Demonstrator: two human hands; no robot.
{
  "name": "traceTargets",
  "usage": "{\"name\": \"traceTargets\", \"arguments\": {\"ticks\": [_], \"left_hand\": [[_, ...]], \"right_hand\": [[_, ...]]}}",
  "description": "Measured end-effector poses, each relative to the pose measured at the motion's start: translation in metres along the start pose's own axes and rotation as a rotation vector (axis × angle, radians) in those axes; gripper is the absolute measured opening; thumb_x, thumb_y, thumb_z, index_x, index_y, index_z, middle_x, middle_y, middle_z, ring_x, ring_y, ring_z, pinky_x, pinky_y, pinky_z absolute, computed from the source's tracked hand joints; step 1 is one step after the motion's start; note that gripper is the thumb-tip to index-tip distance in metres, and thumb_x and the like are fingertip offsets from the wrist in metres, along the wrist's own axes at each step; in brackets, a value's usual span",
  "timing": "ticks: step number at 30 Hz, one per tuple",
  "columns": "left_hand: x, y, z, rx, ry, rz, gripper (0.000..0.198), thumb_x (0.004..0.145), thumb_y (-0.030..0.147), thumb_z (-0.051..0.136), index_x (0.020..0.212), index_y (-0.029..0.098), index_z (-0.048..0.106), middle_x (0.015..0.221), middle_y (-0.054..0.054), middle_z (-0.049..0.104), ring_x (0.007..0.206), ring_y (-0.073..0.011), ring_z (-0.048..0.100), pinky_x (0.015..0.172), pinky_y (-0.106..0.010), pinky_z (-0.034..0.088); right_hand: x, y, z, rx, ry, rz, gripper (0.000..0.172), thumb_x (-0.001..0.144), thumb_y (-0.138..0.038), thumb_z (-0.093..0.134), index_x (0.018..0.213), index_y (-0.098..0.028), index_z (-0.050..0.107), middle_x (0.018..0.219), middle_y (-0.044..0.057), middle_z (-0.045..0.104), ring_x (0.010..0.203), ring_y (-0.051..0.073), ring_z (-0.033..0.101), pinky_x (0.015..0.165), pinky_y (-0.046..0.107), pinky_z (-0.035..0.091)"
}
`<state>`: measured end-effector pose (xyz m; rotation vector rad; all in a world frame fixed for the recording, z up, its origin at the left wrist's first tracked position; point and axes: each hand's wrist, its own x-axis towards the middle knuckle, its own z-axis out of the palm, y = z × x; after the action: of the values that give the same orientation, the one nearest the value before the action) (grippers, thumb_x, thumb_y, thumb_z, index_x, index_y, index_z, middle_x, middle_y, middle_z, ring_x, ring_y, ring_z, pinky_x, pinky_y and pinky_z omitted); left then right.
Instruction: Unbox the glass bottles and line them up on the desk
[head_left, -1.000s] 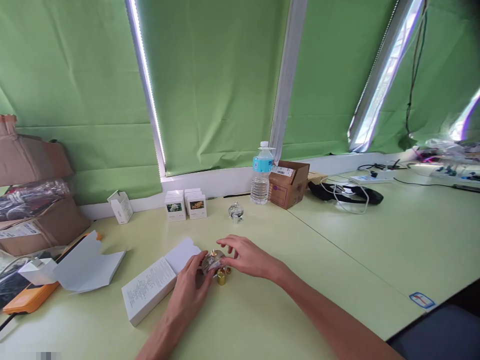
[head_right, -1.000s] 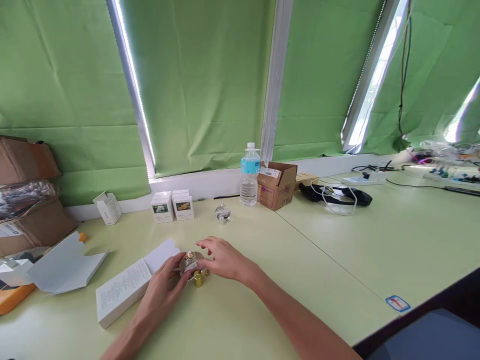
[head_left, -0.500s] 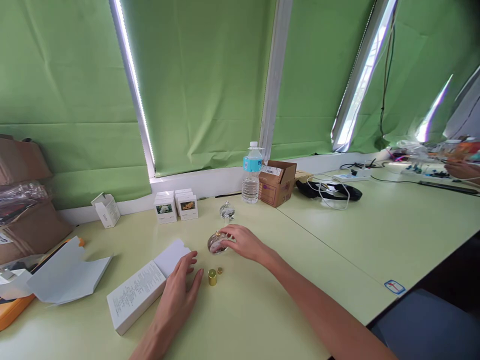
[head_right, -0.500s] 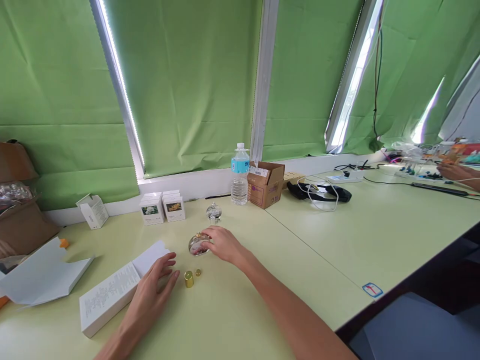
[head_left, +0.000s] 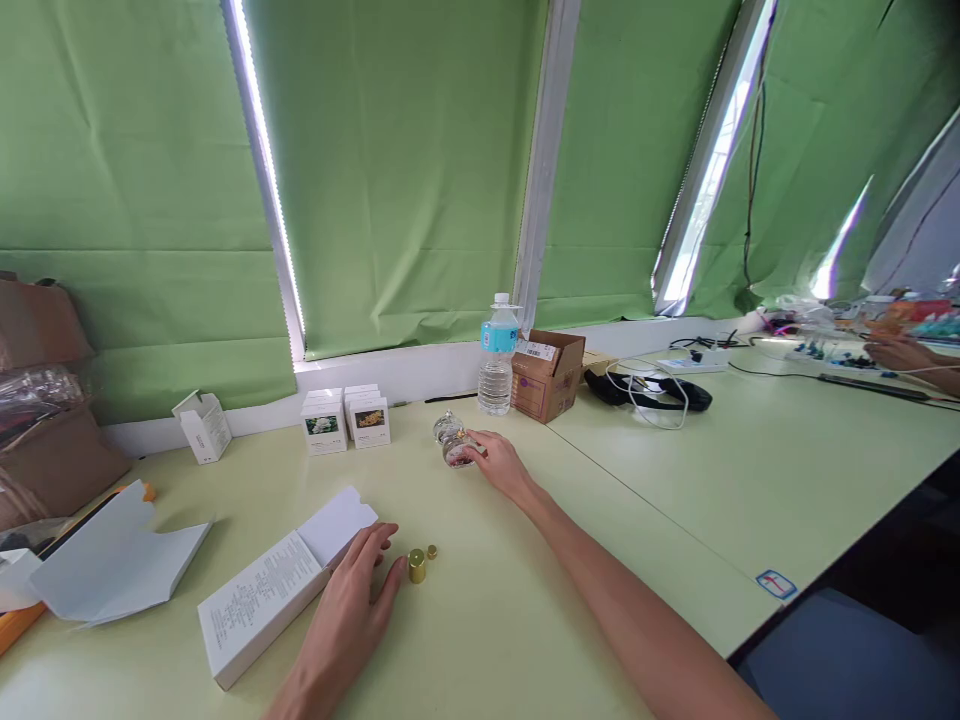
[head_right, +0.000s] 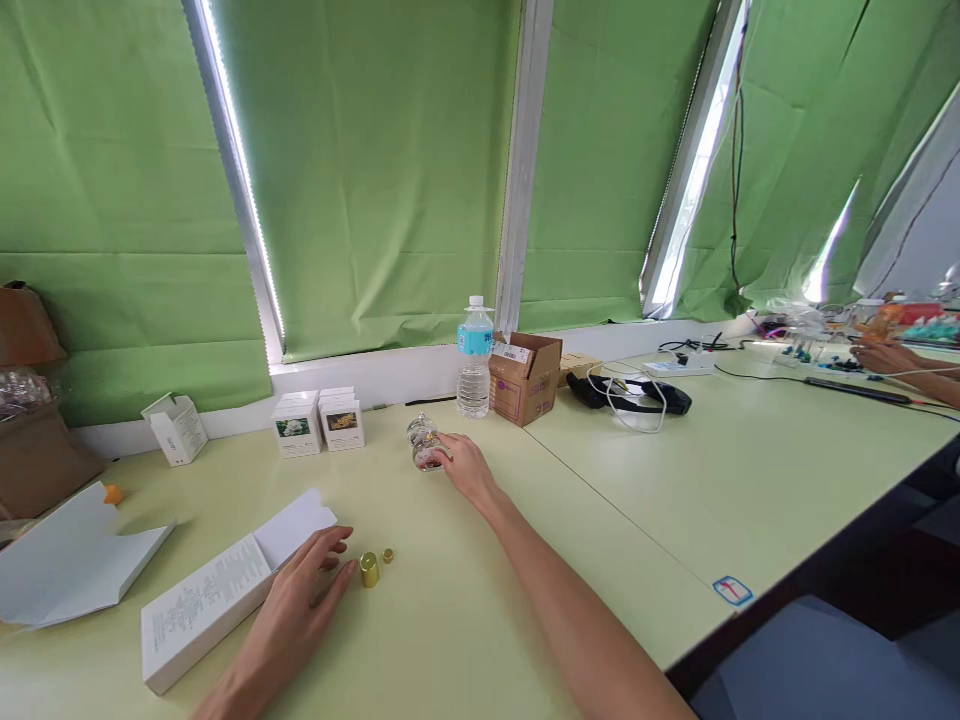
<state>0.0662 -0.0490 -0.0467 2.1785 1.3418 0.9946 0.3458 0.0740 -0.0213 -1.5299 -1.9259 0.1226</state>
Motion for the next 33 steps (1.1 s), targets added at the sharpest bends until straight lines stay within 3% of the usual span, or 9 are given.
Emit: {"name": "traceTargets", "arguments": {"ticks": [7,10,13,18,21,23,26,29,33], "left_hand": [[0.001,0.002,-0.002,0.019,-0.012,0.003,0.03,0.095,0.039,0.041,0.122,0.029,0.048,0.123,-0.006,0.056,0.102,-0.022,0.062,0.087,-0.038,0.052],[0.002,0.003,-0.006,0.026,-0.012,0.003,0.029,0.096,0.038,0.039,0.121,0.028,0.047,0.123,-0.006,0.055,0.104,-0.0211,0.06,0.088,-0.037,0.051],[0.002,0.005,-0.009,0.033,-0.015,-0.006,0.028,0.096,0.038,0.038,0.121,0.027,0.048,0.123,-0.006,0.055,0.105,-0.0203,0.058,0.088,-0.036,0.05],[0.003,0.005,-0.008,0.045,0.015,0.004,0.029,0.096,0.036,0.038,0.122,0.028,0.049,0.122,-0.005,0.056,0.104,-0.0197,0.059,0.088,-0.035,0.05],[0.003,0.003,-0.008,0.051,0.017,0.019,0.029,0.096,0.036,0.039,0.123,0.027,0.048,0.122,-0.005,0.057,0.104,-0.02,0.059,0.087,-0.034,0.05],[0.003,0.002,-0.008,0.056,0.015,0.018,0.029,0.096,0.036,0.039,0.122,0.027,0.049,0.12,-0.005,0.057,0.104,-0.0203,0.059,0.086,-0.034,0.05],[0.003,0.0,-0.008,0.063,0.004,0.002,0.03,0.096,0.036,0.039,0.123,0.027,0.048,0.12,-0.005,0.057,0.104,-0.0203,0.059,0.085,-0.034,0.051],[0.004,0.0,-0.008,0.069,0.002,0.005,0.029,0.096,0.037,0.04,0.122,0.027,0.048,0.12,-0.005,0.057,0.105,-0.0203,0.059,0.086,-0.034,0.051],[0.004,0.0,-0.007,0.079,0.0,0.012,0.028,0.096,0.036,0.039,0.121,0.028,0.048,0.122,-0.004,0.057,0.106,-0.02,0.059,0.087,-0.034,0.05]], "right_hand": [[0.004,0.001,0.007,0.034,0.055,0.054,0.04,0.088,-0.023,0.053,0.126,-0.012,0.053,0.119,0.014,0.061,0.101,0.023,0.059,0.086,0.034,0.044],[0.001,-0.006,-0.002,0.04,0.092,0.082,0.039,0.09,-0.023,0.047,0.126,-0.011,0.052,0.122,0.016,0.057,0.104,0.024,0.056,0.09,0.036,0.04],[-0.006,-0.024,-0.015,0.069,0.054,0.053,0.033,0.094,-0.024,0.037,0.116,-0.013,0.058,0.112,0.013,0.062,0.095,0.022,0.057,0.087,0.036,0.041],[-0.033,-0.068,-0.028,0.179,-0.289,-0.126,0.021,0.084,-0.038,0.061,0.09,-0.02,0.07,0.076,0.001,0.067,0.066,0.014,0.058,0.06,0.024,0.044],[-0.051,-0.092,-0.026,0.252,-0.572,-0.216,0.035,0.078,-0.049,0.066,0.099,-0.02,0.069,0.078,-0.001,0.067,0.063,0.013,0.057,0.055,0.022,0.04],[-0.06,-0.103,-0.021,0.231,-0.664,-0.275,0.035,0.075,-0.049,0.07,0.095,-0.021,0.068,0.08,-0.001,0.066,0.065,0.013,0.057,0.056,0.022,0.039],[-0.068,-0.115,-0.012,0.153,-0.646,-0.356,0.016,0.075,-0.034,0.07,0.08,-0.019,0.066,0.078,-0.001,0.064,0.069,0.014,0.056,0.061,0.023,0.038],[-0.067,-0.117,-0.009,0.199,-0.563,-0.417,0.006,0.079,-0.025,0.064,0.082,-0.02,0.066,0.082,0.001,0.063,0.075,0.015,0.057,0.067,0.023,0.04],[-0.052,-0.096,-0.014,0.193,-0.316,-0.263,0.013,0.082,-0.022,0.061,0.094,-0.021,0.066,0.09,0.002,0.065,0.075,0.014,0.058,0.071,0.024,0.042]]}}
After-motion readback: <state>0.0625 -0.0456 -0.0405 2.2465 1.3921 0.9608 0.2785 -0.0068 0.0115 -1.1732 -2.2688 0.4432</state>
